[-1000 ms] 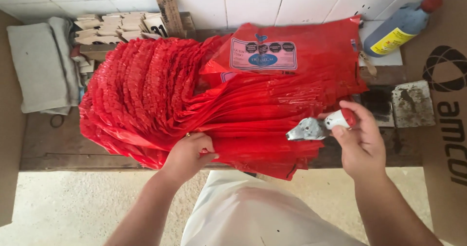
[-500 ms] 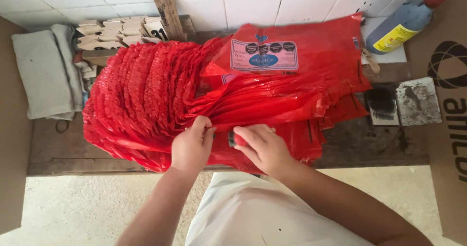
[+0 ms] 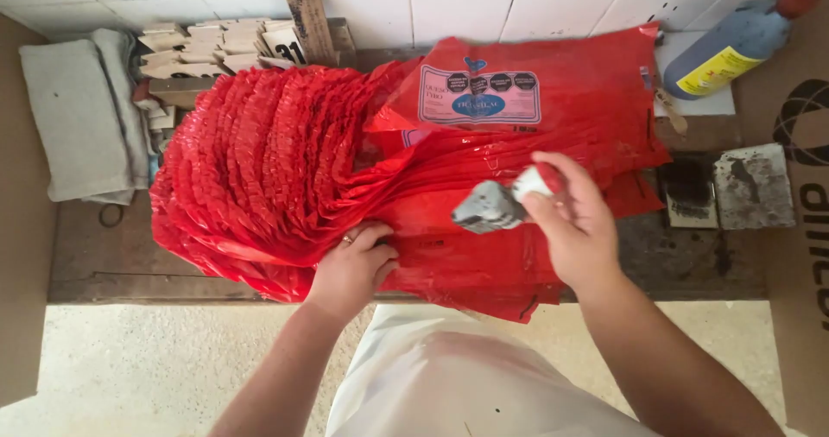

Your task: Manually stamping a stack of red plastic bags one by one using a hand stamp and ink.

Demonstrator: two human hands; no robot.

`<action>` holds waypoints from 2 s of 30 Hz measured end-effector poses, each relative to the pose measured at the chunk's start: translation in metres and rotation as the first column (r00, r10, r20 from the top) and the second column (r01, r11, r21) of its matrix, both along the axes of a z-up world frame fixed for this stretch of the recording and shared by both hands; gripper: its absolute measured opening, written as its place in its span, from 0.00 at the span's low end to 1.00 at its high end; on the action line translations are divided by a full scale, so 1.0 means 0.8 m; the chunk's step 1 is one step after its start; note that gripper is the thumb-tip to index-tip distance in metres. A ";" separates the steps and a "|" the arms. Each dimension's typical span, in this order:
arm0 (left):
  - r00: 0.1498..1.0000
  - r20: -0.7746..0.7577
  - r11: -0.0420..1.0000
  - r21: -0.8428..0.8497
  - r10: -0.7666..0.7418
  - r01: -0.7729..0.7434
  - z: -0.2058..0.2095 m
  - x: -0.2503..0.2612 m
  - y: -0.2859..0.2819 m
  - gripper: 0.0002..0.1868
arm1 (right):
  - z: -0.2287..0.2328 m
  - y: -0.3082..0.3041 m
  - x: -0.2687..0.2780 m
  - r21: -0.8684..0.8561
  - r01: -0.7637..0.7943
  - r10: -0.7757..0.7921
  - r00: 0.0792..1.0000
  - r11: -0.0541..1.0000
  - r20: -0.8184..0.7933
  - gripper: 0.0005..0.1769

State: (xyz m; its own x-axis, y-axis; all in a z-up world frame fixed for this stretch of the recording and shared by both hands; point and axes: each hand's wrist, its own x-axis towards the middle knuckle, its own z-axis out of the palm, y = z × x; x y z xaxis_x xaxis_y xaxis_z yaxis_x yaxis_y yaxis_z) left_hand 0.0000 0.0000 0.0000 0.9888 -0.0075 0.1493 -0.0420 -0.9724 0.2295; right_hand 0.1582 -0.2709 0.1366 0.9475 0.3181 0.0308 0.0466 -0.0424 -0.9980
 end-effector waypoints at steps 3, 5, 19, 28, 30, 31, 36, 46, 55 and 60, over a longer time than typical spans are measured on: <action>0.999 0.049 0.996 -0.091 -0.003 0.008 0.004 0.005 0.013 0.05 | -0.015 -0.030 -0.003 -0.067 0.040 -0.040 0.999 0.997 -0.010 0.29; 0.999 0.006 0.987 -0.158 0.040 -0.038 0.021 0.014 0.013 0.05 | -0.016 -0.036 -0.024 -0.155 0.016 -0.013 1.000 0.988 0.019 0.30; 0.953 -0.271 0.844 -0.473 0.133 -0.253 0.050 0.037 0.007 0.11 | -0.033 -0.002 -0.036 -0.141 -0.151 0.181 0.956 0.978 0.231 0.30; 0.965 -0.261 0.635 -0.739 0.037 -0.225 0.052 0.046 0.020 0.09 | -0.046 -0.007 -0.037 0.002 -0.096 0.095 0.988 0.995 0.121 0.29; 0.954 -0.301 0.607 -0.757 0.004 -0.241 0.057 0.050 0.021 0.08 | -0.043 -0.005 -0.039 -0.062 -0.119 0.130 0.969 0.991 0.209 0.30; 0.953 -0.301 0.607 -0.757 0.004 -0.242 0.059 0.051 0.021 0.08 | -0.043 -0.006 -0.038 -0.061 -0.119 0.129 0.969 0.991 0.209 0.30; 0.930 -0.363 0.563 -0.758 0.053 -0.328 0.056 0.051 0.020 0.06 | -0.049 -0.013 -0.024 0.090 -0.084 0.076 0.993 0.992 0.089 0.28; 0.940 -0.253 0.804 -0.495 0.230 -0.330 0.071 0.052 0.005 0.07 | -0.119 0.065 -0.057 -0.456 -0.024 0.380 0.593 0.890 0.710 0.22; 0.907 -0.282 0.938 -0.064 0.311 -0.341 0.049 0.031 0.001 0.13 | -0.079 0.046 0.016 -0.099 -0.253 0.265 0.953 0.962 0.148 0.27; 0.942 -0.190 0.940 -0.150 0.278 -0.308 0.051 0.024 -0.001 0.12 | -0.025 -0.048 0.050 -0.133 0.137 -0.104 0.968 0.982 0.228 0.27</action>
